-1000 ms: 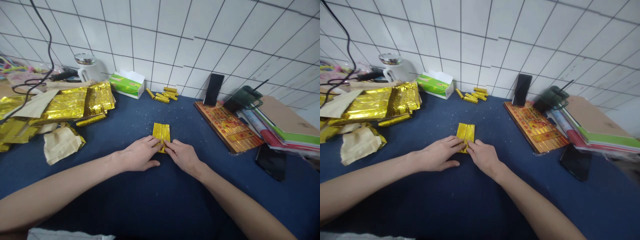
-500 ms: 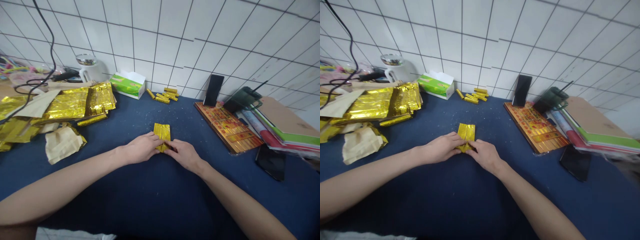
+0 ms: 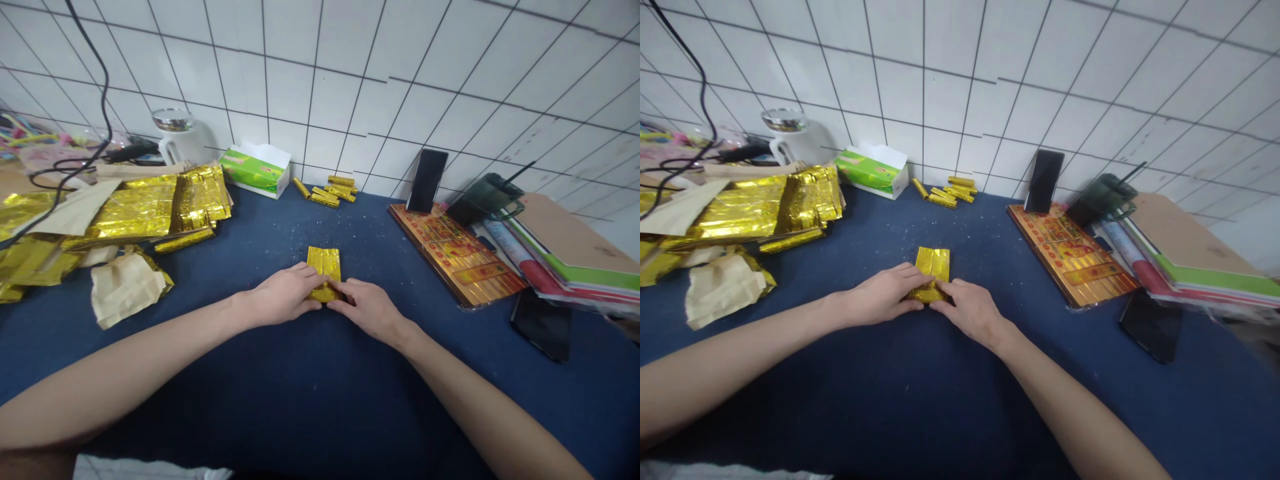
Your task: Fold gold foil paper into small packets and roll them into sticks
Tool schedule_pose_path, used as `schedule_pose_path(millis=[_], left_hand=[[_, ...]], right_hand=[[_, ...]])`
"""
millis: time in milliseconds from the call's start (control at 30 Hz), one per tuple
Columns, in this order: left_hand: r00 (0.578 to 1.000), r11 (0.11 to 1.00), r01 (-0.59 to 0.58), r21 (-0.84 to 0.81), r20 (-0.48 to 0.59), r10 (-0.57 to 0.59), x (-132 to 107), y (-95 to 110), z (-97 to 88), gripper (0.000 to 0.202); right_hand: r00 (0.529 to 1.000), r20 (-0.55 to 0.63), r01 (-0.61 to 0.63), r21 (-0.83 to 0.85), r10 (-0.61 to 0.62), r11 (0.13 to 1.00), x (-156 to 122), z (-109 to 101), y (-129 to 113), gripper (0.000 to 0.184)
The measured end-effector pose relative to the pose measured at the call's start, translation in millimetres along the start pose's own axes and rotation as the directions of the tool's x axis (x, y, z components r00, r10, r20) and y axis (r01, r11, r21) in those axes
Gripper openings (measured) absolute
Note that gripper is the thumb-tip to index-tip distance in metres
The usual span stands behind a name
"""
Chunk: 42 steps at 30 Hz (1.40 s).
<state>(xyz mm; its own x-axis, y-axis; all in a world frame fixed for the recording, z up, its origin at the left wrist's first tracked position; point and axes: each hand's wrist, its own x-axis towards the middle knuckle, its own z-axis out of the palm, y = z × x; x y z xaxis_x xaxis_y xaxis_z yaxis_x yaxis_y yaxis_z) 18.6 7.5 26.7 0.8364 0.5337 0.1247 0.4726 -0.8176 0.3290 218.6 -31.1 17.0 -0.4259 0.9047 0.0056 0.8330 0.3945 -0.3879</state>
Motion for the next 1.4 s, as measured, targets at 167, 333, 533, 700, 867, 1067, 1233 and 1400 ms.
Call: schedule_pose_path(millis=[167, 333, 533, 700, 867, 1067, 1233, 1400], left_hand=[[1.000, 0.999, 0.023, -0.045, -0.002, -0.023, 0.9, -2.2, -1.8, 0.033], [0.999, 0.997, 0.046, -0.058, 0.015, -0.046, 2.0, -0.5, -2.9, 0.034], [0.998, 0.996, 0.068, -0.057, -0.013, -0.069, 0.0, -1.3, 3.1, 0.040], [0.995, 0.993, 0.101, -0.065, -0.016, -0.102, -0.6, -3.7, 5.5, 0.041], [0.998, 0.995, 0.053, -0.080, 0.026, -0.051, -1.7, -3.5, 0.2, 0.032], [0.998, 0.998, -0.023, -0.065, 0.049, 0.026, -5.4, -5.5, -2.4, 0.020], [0.997, 0.996, -0.003, -0.092, 0.072, 0.010, -3.8, -6.0, -3.5, 0.016], [0.999, 0.989, 0.046, -0.139, 0.021, -0.044, -1.3, -6.8, 0.9, 0.016]], right_hand=[[1.000, -0.005, 0.008, 0.008, -0.008, 1.000, 0.2, -0.5, -0.2, 0.021], [1.000, -0.008, -0.005, 0.006, 0.005, 1.000, 0.4, -1.8, -1.4, 0.020], [0.995, 0.000, -0.096, 0.096, 0.097, 0.991, 0.6, 0.2, -1.0, 0.034], [0.979, 0.024, -0.203, 0.186, 0.202, 0.961, -0.2, -1.1, 0.2, 0.033], [0.991, 0.073, -0.125, 0.237, 0.111, 0.963, -1.6, -4.7, 5.5, 0.014], [0.997, 0.070, -0.050, 0.311, 0.030, 0.949, -3.8, -4.2, 9.8, 0.011], [0.997, 0.064, -0.054, 0.304, 0.036, 0.951, -4.1, -4.3, 8.7, 0.024], [0.995, 0.068, -0.087, 0.282, 0.070, 0.956, -2.5, -5.2, 6.5, 0.022]])
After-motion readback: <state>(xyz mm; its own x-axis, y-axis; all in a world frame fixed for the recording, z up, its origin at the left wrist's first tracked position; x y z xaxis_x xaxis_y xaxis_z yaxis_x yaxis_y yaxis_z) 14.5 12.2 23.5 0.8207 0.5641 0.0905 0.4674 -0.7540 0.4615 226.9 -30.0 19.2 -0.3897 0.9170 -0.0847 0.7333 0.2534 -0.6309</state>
